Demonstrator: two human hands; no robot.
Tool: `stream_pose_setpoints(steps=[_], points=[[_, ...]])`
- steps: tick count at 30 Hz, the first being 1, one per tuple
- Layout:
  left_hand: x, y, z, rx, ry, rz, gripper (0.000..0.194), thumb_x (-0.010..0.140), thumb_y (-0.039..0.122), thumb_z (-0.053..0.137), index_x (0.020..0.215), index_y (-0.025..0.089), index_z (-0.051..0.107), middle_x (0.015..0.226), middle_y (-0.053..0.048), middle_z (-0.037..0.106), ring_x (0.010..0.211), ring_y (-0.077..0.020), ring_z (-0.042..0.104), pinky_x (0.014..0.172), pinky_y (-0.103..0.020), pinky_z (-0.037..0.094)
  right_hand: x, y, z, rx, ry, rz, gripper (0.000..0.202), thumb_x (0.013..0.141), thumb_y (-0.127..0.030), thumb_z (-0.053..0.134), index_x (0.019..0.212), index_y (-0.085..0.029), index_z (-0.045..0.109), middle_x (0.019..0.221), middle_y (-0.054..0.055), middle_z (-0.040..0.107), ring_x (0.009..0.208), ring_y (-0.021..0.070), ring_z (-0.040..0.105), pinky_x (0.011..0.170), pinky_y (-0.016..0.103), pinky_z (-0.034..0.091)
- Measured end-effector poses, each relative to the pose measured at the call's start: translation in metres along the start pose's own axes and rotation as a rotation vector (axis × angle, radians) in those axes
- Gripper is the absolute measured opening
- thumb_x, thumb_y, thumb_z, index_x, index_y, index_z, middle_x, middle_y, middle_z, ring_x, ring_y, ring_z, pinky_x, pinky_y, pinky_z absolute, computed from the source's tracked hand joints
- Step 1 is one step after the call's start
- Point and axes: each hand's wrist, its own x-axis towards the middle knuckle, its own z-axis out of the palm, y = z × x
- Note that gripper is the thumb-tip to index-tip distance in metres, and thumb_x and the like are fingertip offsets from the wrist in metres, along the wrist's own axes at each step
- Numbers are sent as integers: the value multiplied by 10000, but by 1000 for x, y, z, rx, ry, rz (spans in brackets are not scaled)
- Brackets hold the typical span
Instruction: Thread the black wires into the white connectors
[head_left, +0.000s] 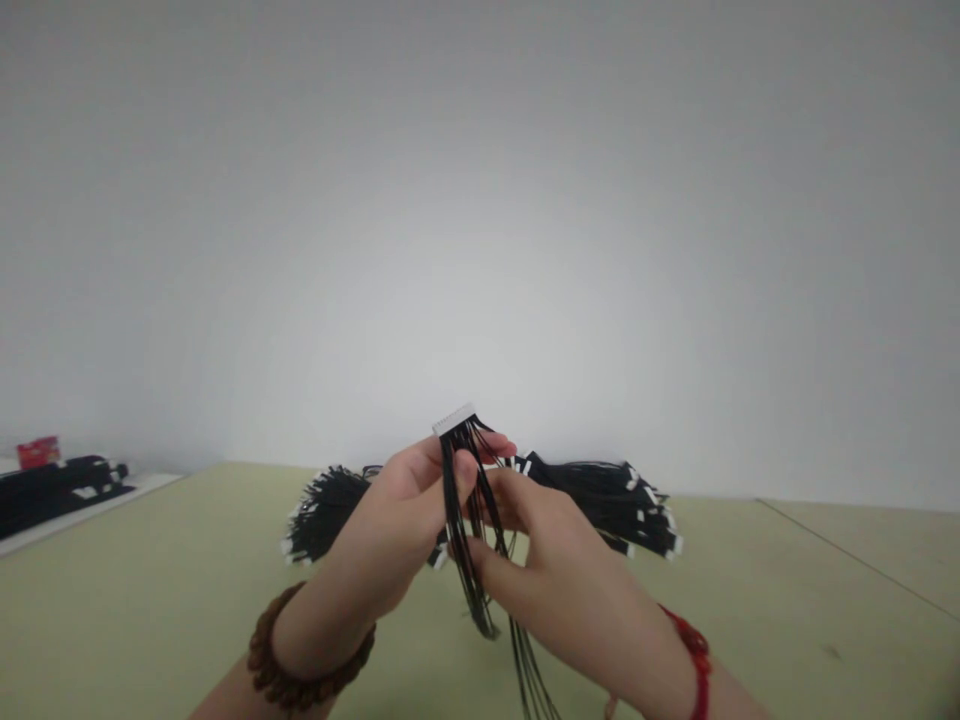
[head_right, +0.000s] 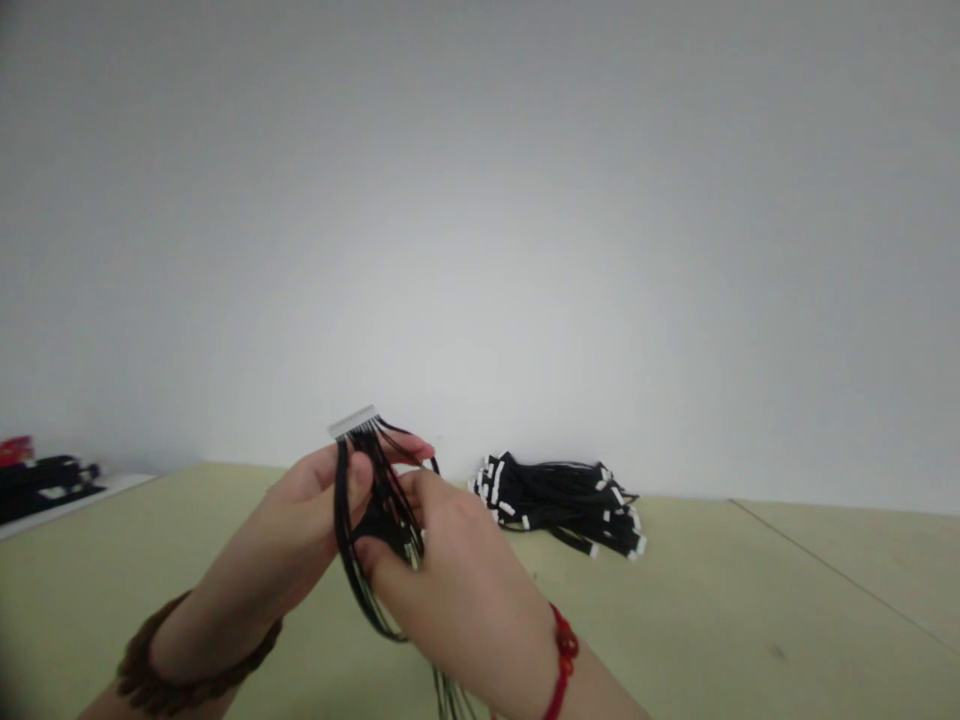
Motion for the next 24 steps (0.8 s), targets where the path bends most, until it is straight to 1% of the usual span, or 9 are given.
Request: stream_pose_setpoints(steps=[2,4,7,9,12,14,19,21,24], points=[[-1,-2,-2,89,-81,-52,467,750,525,643,1066,181,620,859,-64,664,726,-183,630,620,-265,519,3,2,0,175,-90,34,50,797,-237,565,808,-190,552,797,37,619,777,194,600,717,321,460],[0,-5,-4,142,-137,-102,534,690,497,709,1109,200,563,785,-37,647,619,-174,610,513,-257,491,4,2,-2,281,-188,64,204,850,-362,518,731,-198,493,627,-15,536,570,137,548,573,271,456],[3,-8,-7,122,-93,0,549,626,367,792,1083,226,523,843,-19,622,650,-154,600,545,-239,482,2,0,-7,373,-304,110,390,853,-569,469,725,-201,464,525,-65,432,435,88,429,456,221,401],[4,-10,-7,64,-110,78,521,658,363,774,1098,239,522,935,-37,608,678,-137,591,569,-228,471,0,-2,-6,374,-346,135,415,879,-577,429,733,-193,482,511,-65,430,435,87,423,460,216,389],[3,-9,-6,-12,-201,33,359,751,471,665,992,223,570,831,-22,581,556,-99,526,455,-197,392,-4,-6,-3,205,-315,106,265,943,-346,393,776,-185,522,520,-45,513,466,94,466,518,218,396],[2,-6,-7,14,-215,-13,324,746,475,667,907,208,578,708,17,530,505,-86,474,416,-182,334,-5,-9,-4,90,-279,66,217,922,-222,394,748,-188,519,535,-38,555,478,92,469,521,208,380],[-1,10,-16,243,-234,-86,163,744,290,690,799,178,584,672,27,515,620,-110,464,544,-204,361,-3,-9,-25,-76,-101,14,270,888,-267,467,641,-183,535,546,-40,496,513,101,437,480,213,323],[-2,16,-22,249,-219,-114,103,793,265,611,757,170,595,620,39,456,549,-89,389,491,-199,306,1,-2,-37,-96,-3,-14,207,878,-287,505,720,-181,588,603,-30,528,572,115,461,528,225,347],[-4,20,-27,142,-247,-164,177,820,184,456,793,170,630,519,59,388,402,-62,265,399,-210,191,5,11,-48,-53,76,-59,177,868,-338,546,828,-182,619,705,-7,567,633,131,476,566,243,358]])
